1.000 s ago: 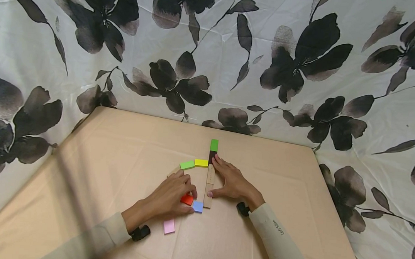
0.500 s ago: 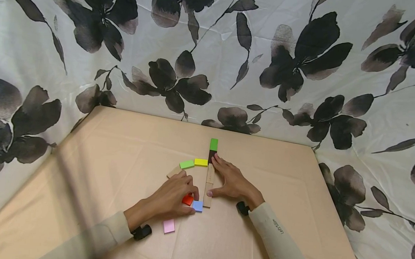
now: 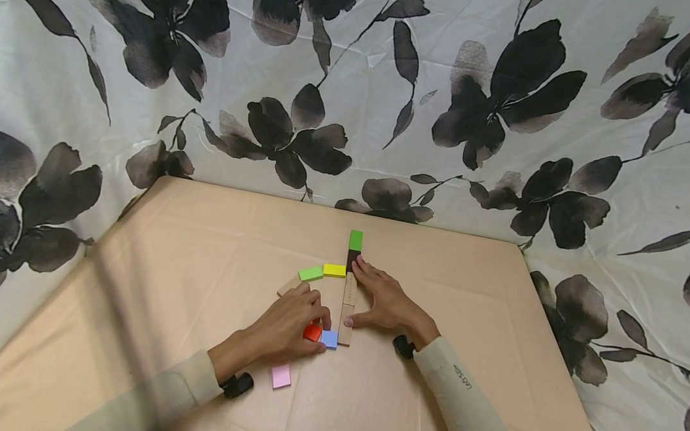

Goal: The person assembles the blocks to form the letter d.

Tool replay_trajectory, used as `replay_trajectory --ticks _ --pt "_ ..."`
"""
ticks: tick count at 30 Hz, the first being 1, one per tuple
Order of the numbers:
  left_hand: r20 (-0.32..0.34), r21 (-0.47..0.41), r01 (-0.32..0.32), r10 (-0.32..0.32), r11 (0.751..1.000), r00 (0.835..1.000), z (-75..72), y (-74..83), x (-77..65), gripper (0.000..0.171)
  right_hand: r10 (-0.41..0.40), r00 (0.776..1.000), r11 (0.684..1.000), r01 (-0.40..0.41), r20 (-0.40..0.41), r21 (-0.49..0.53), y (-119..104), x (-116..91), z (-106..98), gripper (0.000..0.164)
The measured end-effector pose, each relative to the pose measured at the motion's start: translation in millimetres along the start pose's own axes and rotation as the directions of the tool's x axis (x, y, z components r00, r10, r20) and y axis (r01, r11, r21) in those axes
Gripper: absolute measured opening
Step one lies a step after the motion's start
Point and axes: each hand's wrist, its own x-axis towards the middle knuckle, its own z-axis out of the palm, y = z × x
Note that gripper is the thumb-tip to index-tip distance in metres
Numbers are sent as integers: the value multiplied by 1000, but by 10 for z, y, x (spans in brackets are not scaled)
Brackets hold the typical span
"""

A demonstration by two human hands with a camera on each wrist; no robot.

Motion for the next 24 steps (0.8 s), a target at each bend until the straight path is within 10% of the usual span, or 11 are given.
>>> replay_trajectory --ticks 24 --pt "21 -7 -34 34 999 999 -24 -44 -5 27 -28 1000 1000 28 -7 -10 11 0 -4 125"
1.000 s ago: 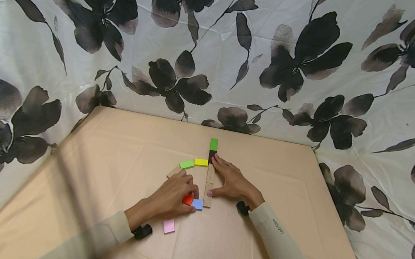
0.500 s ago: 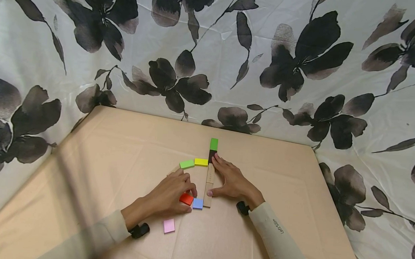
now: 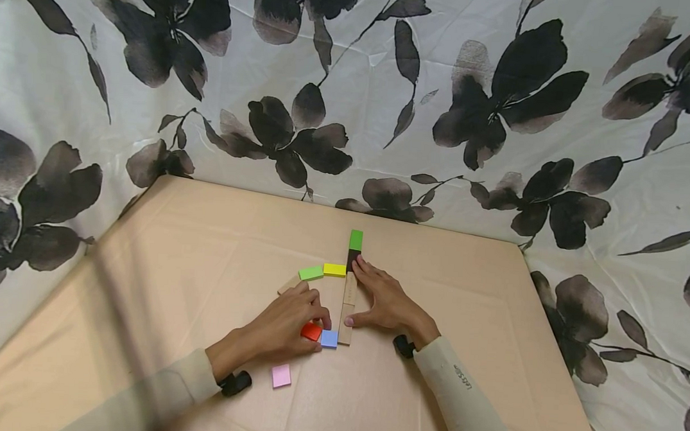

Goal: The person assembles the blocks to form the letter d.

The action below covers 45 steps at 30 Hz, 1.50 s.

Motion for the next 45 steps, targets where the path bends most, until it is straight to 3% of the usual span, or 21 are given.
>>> replay_trajectory --ticks 16,36,45 --pt "10 -3 4 -4 1000 1000 -12 2 -12 28 5 1000 1000 -5 -4 16 2 7 13 124" --pt "-8 28 -22 22 999 1000 -70 -114 -55 29 -6 1000 1000 5 28 30 -11 3 2 126" --pt "-4 37 -17 17 999 1000 -69 -127 -50 25 -12 1000 994 15 -23 106 -35 2 16 121"
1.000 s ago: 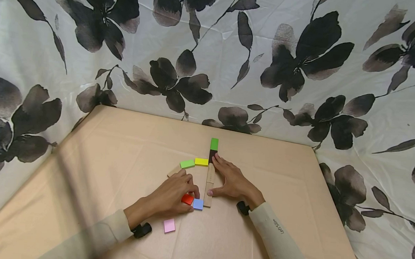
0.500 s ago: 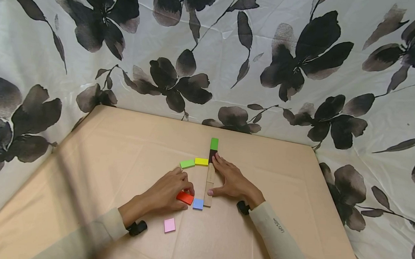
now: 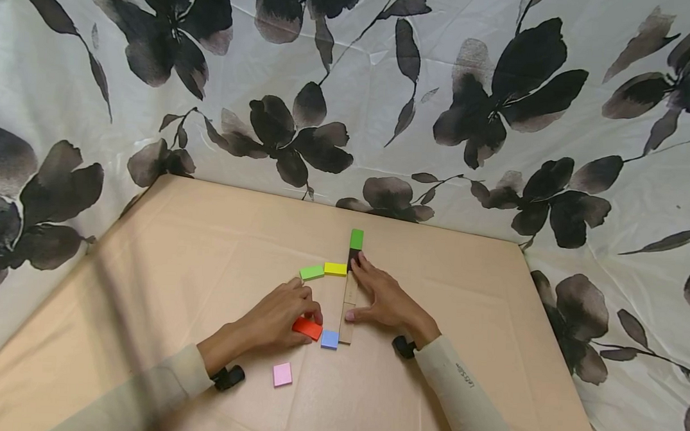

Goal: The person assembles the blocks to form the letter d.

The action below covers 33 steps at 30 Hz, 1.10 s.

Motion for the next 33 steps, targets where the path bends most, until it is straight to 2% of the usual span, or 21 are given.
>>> replay_trajectory --ticks 6,9,15,21,33 --pt "4 2 -2 2 1000 1000 4 -19 3 24 -42 998 999 41 -39 -24 -61 -1 66 109" --pt "7 1 -1 1 1000 1000 11 -25 6 24 -30 998 998 28 -49 -48 -96 -20 90 106" --pt "-2 -15 -6 6 1000 1000 27 -24 17 24 5 999 997 -9 -42 -76 -132 -111 120 109" --pt "-5 -19 -8 8 1000 1000 30 -28 14 24 -7 1000 994 4 -23 -109 -140 -187 150 115" --pt "1 -32 -12 12 999 1000 34 -27 30 23 -32 999 991 29 -24 -132 -159 -218 153 113"
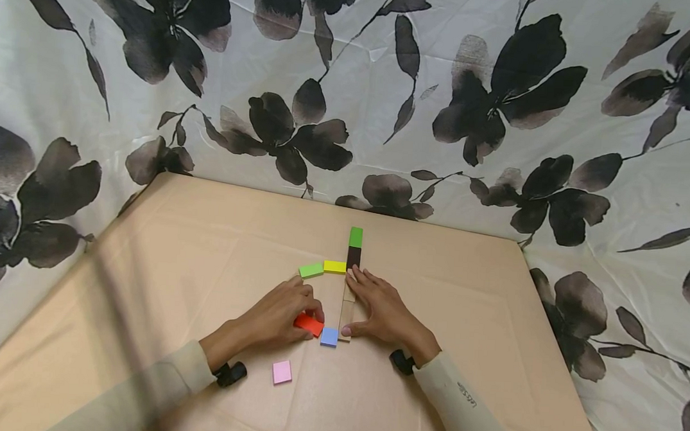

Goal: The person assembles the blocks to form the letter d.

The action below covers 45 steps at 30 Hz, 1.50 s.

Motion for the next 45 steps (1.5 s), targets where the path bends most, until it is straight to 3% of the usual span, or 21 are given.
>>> replay_trajectory --ticks 17,25,32,45 --pt "-9 14 3 -3 1000 1000 -1 0 19 23 17 1000 1000 -17 12 8 6 -2 4 114" --pt "7 -36 61 -61 997 998 -163 -74 -42 33 33 999 999 -33 14 -2 8 0 1 114" --pt "-5 -9 122 -122 992 992 -311 -186 -138 37 39 999 999 -39 26 -5 15 7 4 114" --pt "-58 15 112 -111 994 992 -289 -262 -157 37 33 999 999 -33 14 12 5 8 9 113"
